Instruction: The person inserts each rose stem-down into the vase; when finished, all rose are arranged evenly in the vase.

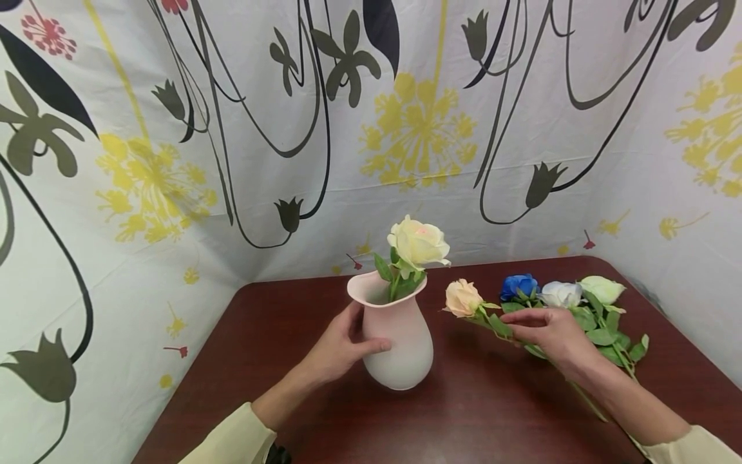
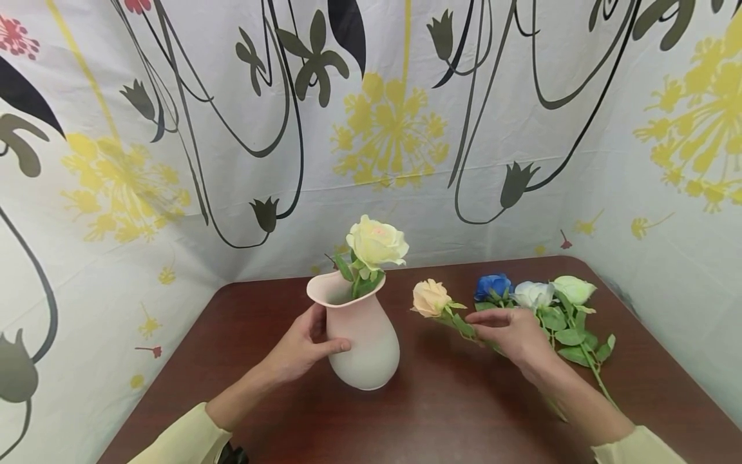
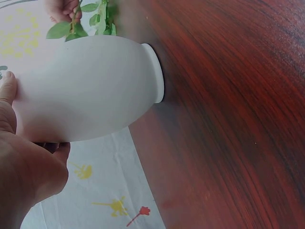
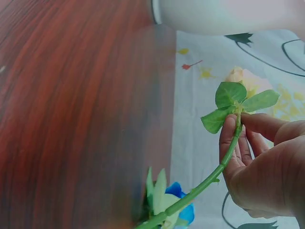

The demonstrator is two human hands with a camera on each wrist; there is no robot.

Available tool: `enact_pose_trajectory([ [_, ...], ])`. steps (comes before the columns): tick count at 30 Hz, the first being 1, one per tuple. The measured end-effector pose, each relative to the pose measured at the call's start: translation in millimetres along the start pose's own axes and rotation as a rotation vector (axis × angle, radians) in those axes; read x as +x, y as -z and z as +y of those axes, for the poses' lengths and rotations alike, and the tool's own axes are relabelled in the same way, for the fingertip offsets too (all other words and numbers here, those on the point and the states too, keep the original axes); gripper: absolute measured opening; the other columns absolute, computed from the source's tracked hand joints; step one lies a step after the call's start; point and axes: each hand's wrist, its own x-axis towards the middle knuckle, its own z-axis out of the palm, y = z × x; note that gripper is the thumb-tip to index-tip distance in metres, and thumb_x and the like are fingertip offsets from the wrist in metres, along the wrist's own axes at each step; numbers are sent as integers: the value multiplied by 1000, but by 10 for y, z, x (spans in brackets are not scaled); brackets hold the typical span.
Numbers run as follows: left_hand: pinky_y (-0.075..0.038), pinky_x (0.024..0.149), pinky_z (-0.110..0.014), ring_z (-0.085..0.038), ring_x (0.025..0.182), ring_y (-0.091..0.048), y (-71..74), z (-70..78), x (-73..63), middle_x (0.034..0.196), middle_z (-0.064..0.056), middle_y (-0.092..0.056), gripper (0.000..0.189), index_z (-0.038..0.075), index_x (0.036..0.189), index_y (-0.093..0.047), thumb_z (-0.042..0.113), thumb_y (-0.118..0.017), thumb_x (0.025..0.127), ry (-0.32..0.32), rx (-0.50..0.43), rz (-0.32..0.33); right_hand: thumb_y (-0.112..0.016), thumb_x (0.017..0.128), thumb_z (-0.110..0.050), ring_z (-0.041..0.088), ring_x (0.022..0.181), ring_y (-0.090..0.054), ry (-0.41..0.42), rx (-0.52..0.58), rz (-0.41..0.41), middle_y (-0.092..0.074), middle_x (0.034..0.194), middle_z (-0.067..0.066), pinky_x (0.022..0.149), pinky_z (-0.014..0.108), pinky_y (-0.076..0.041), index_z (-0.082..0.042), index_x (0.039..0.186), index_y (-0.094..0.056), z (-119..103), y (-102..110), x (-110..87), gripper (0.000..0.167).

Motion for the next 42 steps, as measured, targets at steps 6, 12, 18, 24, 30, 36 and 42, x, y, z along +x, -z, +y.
enact_pose_trajectory([
  [6,-49,111,-45,-22,132,-58,-2,3,1,152,2,-52,84,27,161,-39,21,-87,93,-7,-5,-5,-74,103,-16,5,91,-70,25,84,0,-73,124,8,78,31,-60,5,126,-74,-99,-1,-26,31],
  [12,-49,111,-45,-22,131,-58,-1,3,4,151,2,-52,83,28,160,-39,21,-87,93,-11,-8,-7,-75,102,-13,6,89,-71,63,137,11,-77,107,-4,77,28,-60,8,124,-73,-185,8,-42,31],
  [18,-48,111,-45,-22,132,-57,1,0,7,152,2,-52,84,28,161,-38,21,-87,93,-10,-9,-9,-77,101,-18,4,92,-70,71,121,23,-77,104,-7,80,27,-59,8,125,-72,-284,49,-79,35],
  [24,-48,111,-46,-22,132,-57,4,5,9,153,2,-52,84,27,161,-38,22,-87,93,-7,-3,-8,-78,100,-23,5,95,-69,64,136,27,-75,105,-11,82,27,-59,2,125,-74,-364,106,-92,35],
  [30,-49,111,-45,-21,132,-57,7,5,8,152,2,-52,84,28,161,-38,22,-87,93,-6,3,-8,-76,102,-19,7,97,-68,87,198,9,-74,106,-11,84,25,-59,-1,123,-76,-409,144,-96,28],
  [36,-49,110,-45,-21,131,-58,3,-2,6,151,2,-53,83,27,161,-39,23,-87,93,-4,10,-3,-75,102,-13,5,97,-69,92,287,4,-74,107,-12,83,23,-58,-14,114,-81,-449,175,-106,14],
  [42,-51,108,-43,-21,129,-59,0,-10,13,150,1,-54,82,26,159,-41,21,-87,92,-4,12,1,-71,101,0,5,94,-71,112,434,-22,-77,104,-9,81,21,-58,-18,107,-82,-473,193,-102,22],
])
